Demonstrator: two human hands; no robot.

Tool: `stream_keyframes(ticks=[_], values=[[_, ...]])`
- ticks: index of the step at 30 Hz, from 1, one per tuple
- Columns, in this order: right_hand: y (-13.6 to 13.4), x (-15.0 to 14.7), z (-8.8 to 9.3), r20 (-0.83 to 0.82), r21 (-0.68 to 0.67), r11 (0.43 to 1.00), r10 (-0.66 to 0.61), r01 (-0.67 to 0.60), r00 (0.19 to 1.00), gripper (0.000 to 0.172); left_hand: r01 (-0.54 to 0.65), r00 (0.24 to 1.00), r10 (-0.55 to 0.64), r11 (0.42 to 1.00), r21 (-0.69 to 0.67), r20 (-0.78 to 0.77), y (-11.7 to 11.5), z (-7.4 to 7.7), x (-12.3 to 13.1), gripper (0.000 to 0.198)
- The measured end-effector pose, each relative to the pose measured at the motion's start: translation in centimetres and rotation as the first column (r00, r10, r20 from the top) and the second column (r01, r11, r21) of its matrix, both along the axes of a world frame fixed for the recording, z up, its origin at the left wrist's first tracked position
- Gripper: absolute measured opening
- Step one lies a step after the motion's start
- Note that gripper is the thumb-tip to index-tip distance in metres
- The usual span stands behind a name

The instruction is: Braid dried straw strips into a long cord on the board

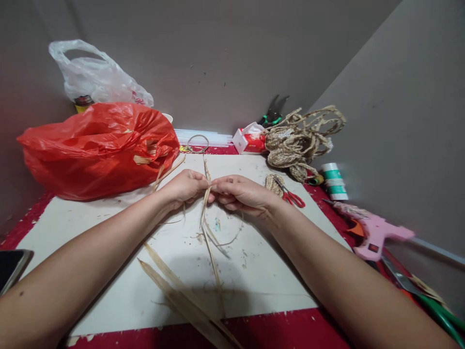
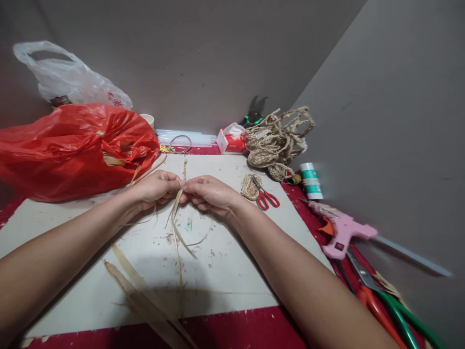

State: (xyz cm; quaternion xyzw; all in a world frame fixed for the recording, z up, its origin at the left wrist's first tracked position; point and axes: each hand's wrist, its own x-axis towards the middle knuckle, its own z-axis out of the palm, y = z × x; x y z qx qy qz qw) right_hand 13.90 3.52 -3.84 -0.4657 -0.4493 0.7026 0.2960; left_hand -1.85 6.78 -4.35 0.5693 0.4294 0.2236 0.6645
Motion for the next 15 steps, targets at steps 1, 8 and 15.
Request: stream_keyframes(ticks=[1,8,15], values=[[-0.07,-0.15,0.03,0.031,0.022,1.000,-0.007,0.006,0.999,0.011,-0.003,1.000,0.003,1.000,0.000,-0.006,-0.01,-0.02,0.01,0.025],[-0.21,-0.62,-0.35,0.068,0.041,0.998,-0.054,0.052,0.996,0.012,0.005,0.999,-0.004,0.999,0.050,-0.032,0.06,-0.29,0.04,0.024],[0.12,0.03,-0.47,0.042,0.048,0.999,-0.026,0.024,0.999,0.006,-0.003,0.999,0.006,0.998,0.063,-0.050,0.13,-0.32,-0.08,0.027]])
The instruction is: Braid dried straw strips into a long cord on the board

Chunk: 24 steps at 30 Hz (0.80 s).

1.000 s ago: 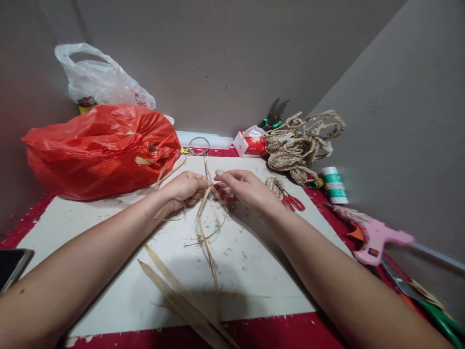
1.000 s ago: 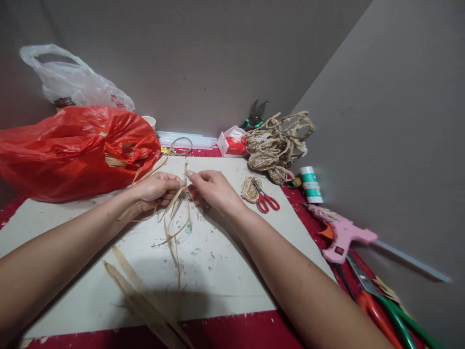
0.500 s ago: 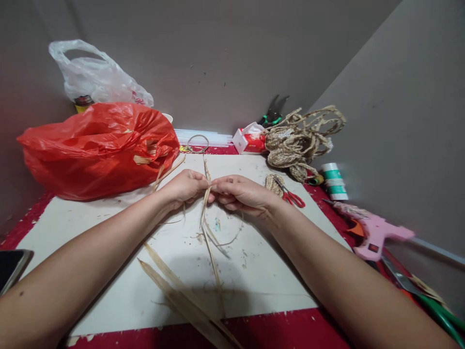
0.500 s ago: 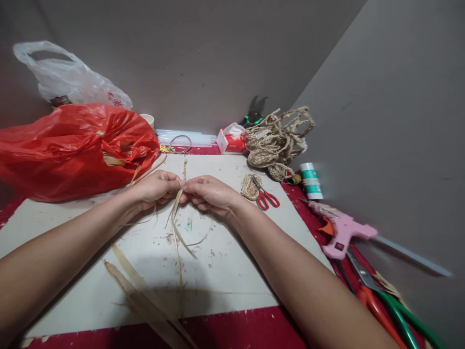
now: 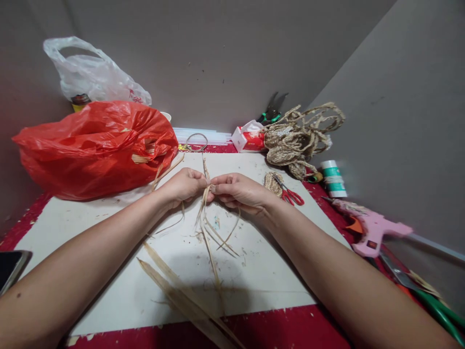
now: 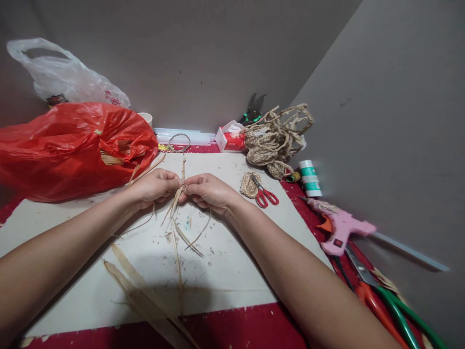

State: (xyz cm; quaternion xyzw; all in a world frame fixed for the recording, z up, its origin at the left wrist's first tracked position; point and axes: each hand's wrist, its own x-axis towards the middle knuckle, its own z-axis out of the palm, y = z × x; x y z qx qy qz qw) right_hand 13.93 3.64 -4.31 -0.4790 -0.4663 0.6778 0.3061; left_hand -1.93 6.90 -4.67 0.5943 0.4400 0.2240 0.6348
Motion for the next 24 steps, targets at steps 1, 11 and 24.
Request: stream_keyframes(ticks=[1,11,24], values=[[0.04,0.06,-0.01,-0.005,0.001,1.000,-0.009,0.009,1.000,0.005,0.005,1.000,-0.005,1.000,0.005,0.000,-0.01,0.00,-0.01,0.027],[-0.02,-0.26,-0.20,0.019,0.027,0.999,-0.017,0.017,1.000,0.006,0.012,1.000,-0.012,1.000,0.004,-0.002,0.00,0.01,0.01,0.028],[0.11,0.12,-0.31,0.077,0.060,0.998,-0.004,-0.001,0.997,0.009,0.039,0.999,-0.039,0.999,-0.009,0.030,0.19,-0.15,-0.11,0.029]])
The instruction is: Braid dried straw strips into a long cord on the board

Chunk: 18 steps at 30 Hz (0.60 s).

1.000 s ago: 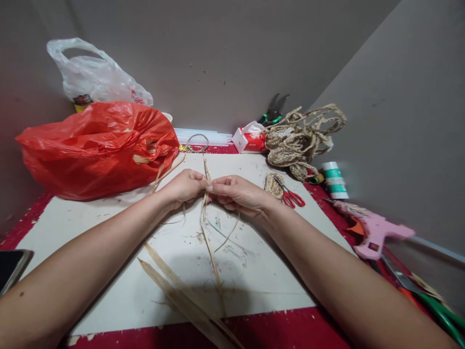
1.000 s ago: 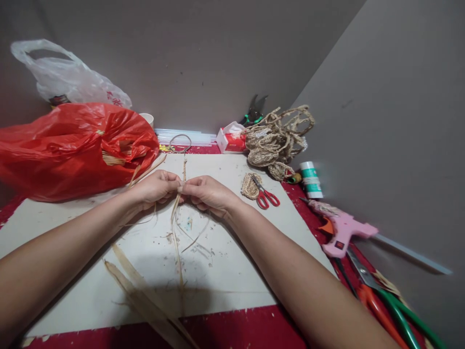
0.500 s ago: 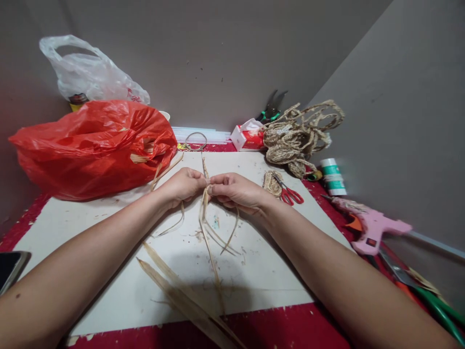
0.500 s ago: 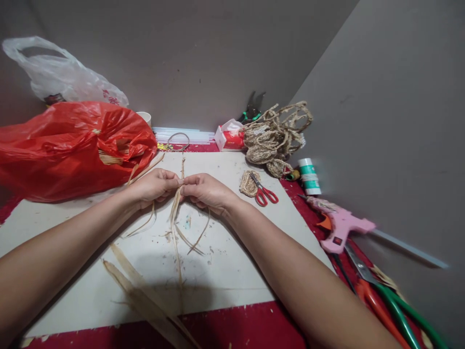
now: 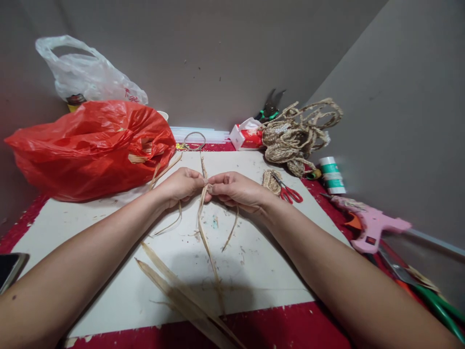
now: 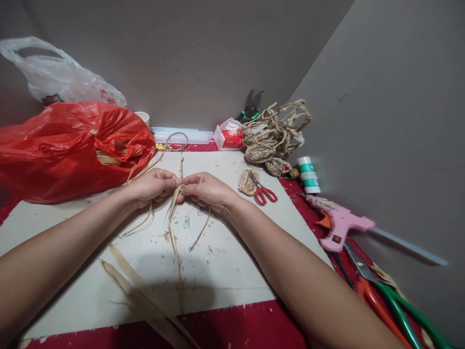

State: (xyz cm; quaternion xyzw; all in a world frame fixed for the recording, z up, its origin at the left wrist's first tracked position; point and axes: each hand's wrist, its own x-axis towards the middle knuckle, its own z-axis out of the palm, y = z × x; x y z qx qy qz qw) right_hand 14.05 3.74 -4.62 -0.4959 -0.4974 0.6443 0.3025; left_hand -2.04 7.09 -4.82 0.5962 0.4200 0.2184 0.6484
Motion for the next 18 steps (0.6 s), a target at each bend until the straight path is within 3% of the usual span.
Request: stream_keyframes(ticks=[7,14,18], values=[[0.03,0.30,0.02,0.043,0.011,1.000,-0.007,0.007,0.999,0.013,0.027,0.999,-0.024,0.997,-0.066,0.049,0.26,0.07,-0.31,0.023],[0.12,0.53,-0.40,0.078,0.058,0.998,0.024,-0.028,0.997,0.027,-0.017,1.000,0.017,1.000,-0.015,0.006,0.02,0.36,-0.06,0.024],[0.13,0.51,-0.33,0.105,0.079,0.996,0.020,-0.029,0.994,0.020,-0.022,1.000,0.022,1.000,-0.004,-0.016,-0.09,0.52,0.07,0.026]])
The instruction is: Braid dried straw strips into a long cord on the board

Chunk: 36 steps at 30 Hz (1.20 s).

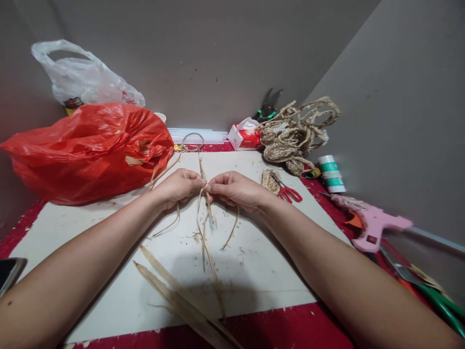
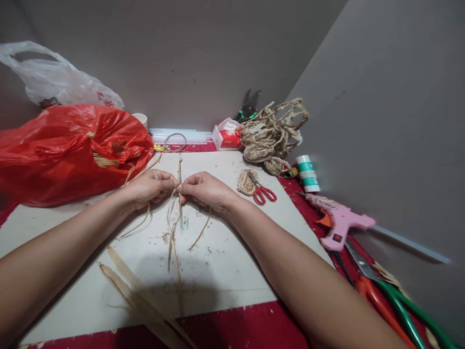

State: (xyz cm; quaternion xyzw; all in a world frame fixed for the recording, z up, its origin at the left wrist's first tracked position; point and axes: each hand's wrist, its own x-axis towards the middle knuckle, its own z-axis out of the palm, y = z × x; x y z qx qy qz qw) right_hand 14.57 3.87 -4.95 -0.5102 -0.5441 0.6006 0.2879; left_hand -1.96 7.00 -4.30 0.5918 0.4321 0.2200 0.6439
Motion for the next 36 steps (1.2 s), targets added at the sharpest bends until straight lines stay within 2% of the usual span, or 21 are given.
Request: stream_keyframes(ticks=[6,12,18,26,29,31,34,36], values=[[0.1,0.1,0.1,-0.065,-0.038,0.999,0.004,-0.007,0.998,0.013,-0.016,1.000,0.017,0.999,-0.032,0.019,0.0,-0.1,0.0,0.026],[0.2,0.2,0.0,-0.081,-0.017,0.999,0.049,-0.050,0.996,0.021,0.026,0.997,-0.020,0.997,-0.073,0.080,0.4,-0.4,-0.2,0.028],[0.1,0.1,0.5,-0.098,-0.053,0.998,-0.040,0.035,0.994,0.021,0.033,0.995,-0.022,0.993,-0.115,0.099,0.5,-0.4,-0.5,0.023],[0.3,0.3,0.8,-0.142,-0.093,0.994,-0.066,0.053,0.988,0.024,0.056,0.991,-0.038,0.988,-0.145,0.127,0.8,-0.3,-0.7,0.022],[0.3,0.2,0.6,-0.105,-0.029,0.997,-0.079,0.076,0.991,0.029,0.058,0.990,-0.037,0.986,-0.153,0.136,0.8,-0.3,-0.7,0.024],[0.1,-0.1,0.5,-0.059,0.086,0.991,-0.099,0.104,0.993,0.031,0.043,0.991,-0.023,0.988,-0.148,0.135,0.7,-0.2,-0.6,0.026],[-0.4,-0.4,0.7,0.085,0.261,0.960,-0.126,0.100,0.988,0.027,0.023,0.992,-0.006,0.990,-0.141,0.123,0.6,0.0,-0.5,0.027],[-0.6,-0.5,0.8,0.180,0.279,0.958,-0.117,0.063,0.977,0.023,0.028,0.993,-0.012,0.990,-0.138,0.117,0.5,0.1,-0.5,0.025]])
